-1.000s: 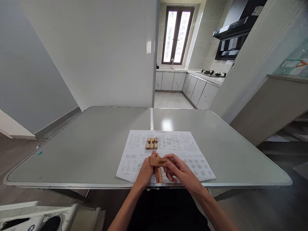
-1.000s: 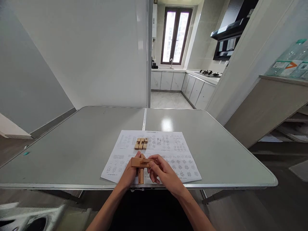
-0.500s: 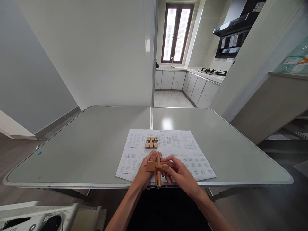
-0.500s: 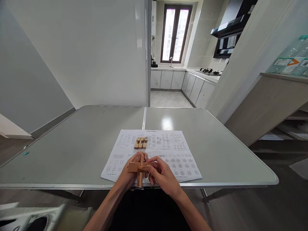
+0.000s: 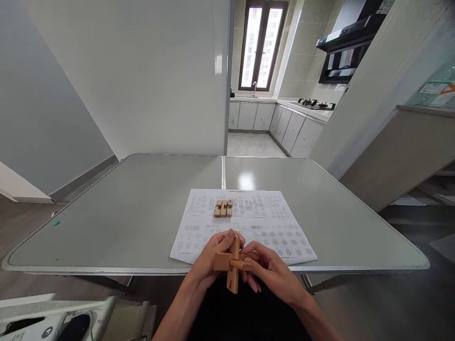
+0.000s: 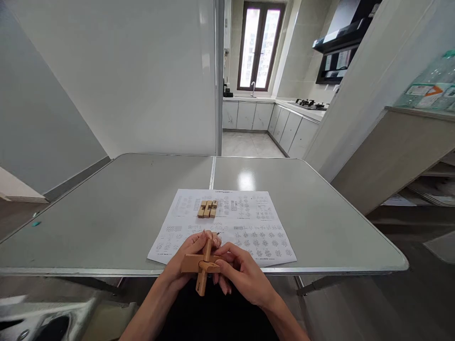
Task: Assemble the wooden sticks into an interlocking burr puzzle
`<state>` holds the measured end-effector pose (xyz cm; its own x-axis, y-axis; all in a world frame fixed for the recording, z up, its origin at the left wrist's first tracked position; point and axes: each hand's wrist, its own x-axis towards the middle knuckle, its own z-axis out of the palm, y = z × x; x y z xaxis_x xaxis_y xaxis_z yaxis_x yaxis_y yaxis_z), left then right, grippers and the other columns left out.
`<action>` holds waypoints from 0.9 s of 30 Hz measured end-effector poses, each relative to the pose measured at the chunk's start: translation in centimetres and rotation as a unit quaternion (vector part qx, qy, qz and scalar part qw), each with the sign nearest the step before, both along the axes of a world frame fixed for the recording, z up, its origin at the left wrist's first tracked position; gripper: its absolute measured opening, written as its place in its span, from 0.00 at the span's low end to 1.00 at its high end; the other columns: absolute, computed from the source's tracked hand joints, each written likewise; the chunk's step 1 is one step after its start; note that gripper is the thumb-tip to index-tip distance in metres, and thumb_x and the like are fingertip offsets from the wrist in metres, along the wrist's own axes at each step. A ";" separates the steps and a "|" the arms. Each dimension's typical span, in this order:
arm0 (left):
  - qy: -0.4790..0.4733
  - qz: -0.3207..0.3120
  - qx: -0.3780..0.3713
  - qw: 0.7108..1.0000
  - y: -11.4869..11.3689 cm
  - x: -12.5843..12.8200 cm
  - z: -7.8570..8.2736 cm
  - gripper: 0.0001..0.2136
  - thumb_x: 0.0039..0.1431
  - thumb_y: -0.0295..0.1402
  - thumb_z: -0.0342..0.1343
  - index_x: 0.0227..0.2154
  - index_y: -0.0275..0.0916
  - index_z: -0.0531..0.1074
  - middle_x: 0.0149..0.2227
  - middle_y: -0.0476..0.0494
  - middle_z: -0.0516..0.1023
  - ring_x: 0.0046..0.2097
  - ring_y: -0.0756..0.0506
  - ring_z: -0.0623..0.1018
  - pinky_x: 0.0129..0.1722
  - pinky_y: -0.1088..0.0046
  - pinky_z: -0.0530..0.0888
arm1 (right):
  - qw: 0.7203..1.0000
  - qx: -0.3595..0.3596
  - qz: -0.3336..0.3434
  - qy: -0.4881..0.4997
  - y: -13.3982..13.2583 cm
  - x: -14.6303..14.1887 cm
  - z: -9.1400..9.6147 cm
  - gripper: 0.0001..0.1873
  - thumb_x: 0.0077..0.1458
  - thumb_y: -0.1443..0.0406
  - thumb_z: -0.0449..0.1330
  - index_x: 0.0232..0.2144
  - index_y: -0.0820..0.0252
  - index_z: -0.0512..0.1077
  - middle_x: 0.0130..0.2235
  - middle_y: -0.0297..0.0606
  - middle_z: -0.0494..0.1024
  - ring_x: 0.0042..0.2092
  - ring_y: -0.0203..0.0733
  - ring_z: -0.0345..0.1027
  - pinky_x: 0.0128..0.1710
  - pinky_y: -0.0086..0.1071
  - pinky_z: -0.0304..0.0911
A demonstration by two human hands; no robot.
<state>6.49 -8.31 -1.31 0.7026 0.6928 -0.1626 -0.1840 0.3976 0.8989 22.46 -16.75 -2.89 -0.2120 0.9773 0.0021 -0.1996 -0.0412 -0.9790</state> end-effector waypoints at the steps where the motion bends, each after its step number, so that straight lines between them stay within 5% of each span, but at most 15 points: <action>1: 0.019 -0.003 0.007 1.000 -0.1 0.1 0.1 0.23 0.60 0.55 0.60 0.30 0.36 0.74 0.31 0.47 0.70 0.30 0.49 0.69 0.33 0.73 0.68 | 1.000 -0.010 0.004 0.012 -0.2 0.0 0.1 0.18 0.66 0.48 0.61 0.40 0.56 0.68 0.25 0.28 0.74 0.20 0.31 0.62 0.23 0.28 0.60; 6: 0.123 0.062 0.167 0.976 0.7 -0.8 0.9 0.21 0.66 0.53 0.54 0.32 0.38 0.75 0.35 0.45 0.75 0.37 0.46 0.74 0.41 0.71 0.70 | 0.992 -0.084 -0.013 0.092 -1.7 0.6 0.1 0.20 0.65 0.47 0.62 0.40 0.58 0.70 0.23 0.28 0.73 0.18 0.31 0.61 0.21 0.27 0.56; 8: 0.170 0.135 0.251 0.943 1.7 -2.2 1.0 0.19 0.68 0.50 0.52 0.33 0.40 0.75 0.35 0.46 0.77 0.41 0.44 0.75 0.47 0.70 0.70 | 0.989 -0.112 -0.049 0.085 -2.3 1.6 0.0 0.21 0.64 0.47 0.63 0.44 0.57 0.71 0.25 0.30 0.75 0.20 0.32 0.63 0.21 0.27 0.56; 13: 0.321 0.246 0.331 0.852 4.7 -7.6 0.1 0.18 0.66 0.50 0.52 0.32 0.41 0.74 0.35 0.46 0.80 0.41 0.43 0.77 0.37 0.72 0.68 | 0.976 -0.115 -0.187 -0.015 -2.2 6.1 0.0 0.28 0.57 0.44 0.67 0.48 0.57 0.70 0.24 0.30 0.75 0.23 0.36 0.65 0.23 0.29 0.58; 20: 0.386 0.223 0.350 0.824 5.9 -10.4 -1.2 0.20 0.66 0.52 0.49 0.32 0.41 0.75 0.31 0.49 0.77 0.33 0.45 0.73 0.32 0.73 0.64 | 0.933 -0.016 -0.350 -0.080 2.7 12.3 -1.7 0.26 0.53 0.46 0.69 0.41 0.58 0.73 0.26 0.32 0.76 0.24 0.35 0.63 0.24 0.30 0.58; 27: 0.405 0.215 0.369 0.809 5.5 -10.2 -1.2 0.21 0.67 0.52 0.48 0.32 0.41 0.75 0.31 0.49 0.78 0.32 0.46 0.72 0.32 0.73 0.64 | 0.905 0.004 -0.411 -0.114 6.9 14.9 -3.8 0.25 0.52 0.45 0.68 0.39 0.61 0.76 0.29 0.36 0.79 0.26 0.37 0.65 0.24 0.30 0.61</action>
